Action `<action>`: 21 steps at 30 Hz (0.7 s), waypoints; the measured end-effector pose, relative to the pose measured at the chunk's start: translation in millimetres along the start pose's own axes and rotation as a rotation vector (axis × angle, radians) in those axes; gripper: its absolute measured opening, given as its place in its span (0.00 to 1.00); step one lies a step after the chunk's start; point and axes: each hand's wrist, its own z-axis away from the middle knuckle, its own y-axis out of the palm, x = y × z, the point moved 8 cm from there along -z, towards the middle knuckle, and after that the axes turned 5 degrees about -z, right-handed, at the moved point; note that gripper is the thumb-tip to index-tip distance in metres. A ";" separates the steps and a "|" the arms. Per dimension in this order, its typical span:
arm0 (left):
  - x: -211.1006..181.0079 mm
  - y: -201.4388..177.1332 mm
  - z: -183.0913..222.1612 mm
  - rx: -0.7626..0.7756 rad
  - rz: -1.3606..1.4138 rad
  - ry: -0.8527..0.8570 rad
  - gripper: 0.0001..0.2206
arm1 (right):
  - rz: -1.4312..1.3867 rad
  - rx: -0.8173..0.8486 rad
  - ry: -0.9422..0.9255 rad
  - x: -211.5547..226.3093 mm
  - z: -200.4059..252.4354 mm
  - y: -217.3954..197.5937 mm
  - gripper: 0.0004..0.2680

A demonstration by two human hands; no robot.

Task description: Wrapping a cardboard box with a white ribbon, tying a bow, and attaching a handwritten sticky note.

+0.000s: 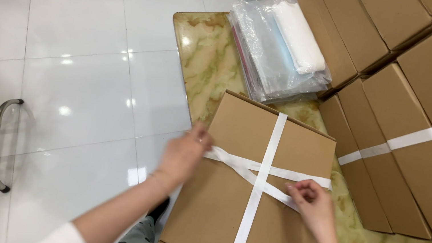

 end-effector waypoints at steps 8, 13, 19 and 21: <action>68.6 -51.8 38.7 -0.185 -0.036 -0.154 0.08 | 0.051 -0.457 -0.022 -48.9 -5.6 -104.3 0.08; 62.3 -60.5 42.4 -0.149 0.017 -0.246 0.07 | 0.186 -0.336 0.372 -69.2 -24.3 -96.5 0.28; 58.7 -71.4 41.9 -0.123 0.026 -0.301 0.07 | -0.117 -0.407 0.401 -116.3 -66.0 -71.5 0.29; 59.3 -71.3 41.7 -0.113 0.046 -0.297 0.07 | -0.196 -0.533 0.314 -152.5 -85.8 -77.9 0.19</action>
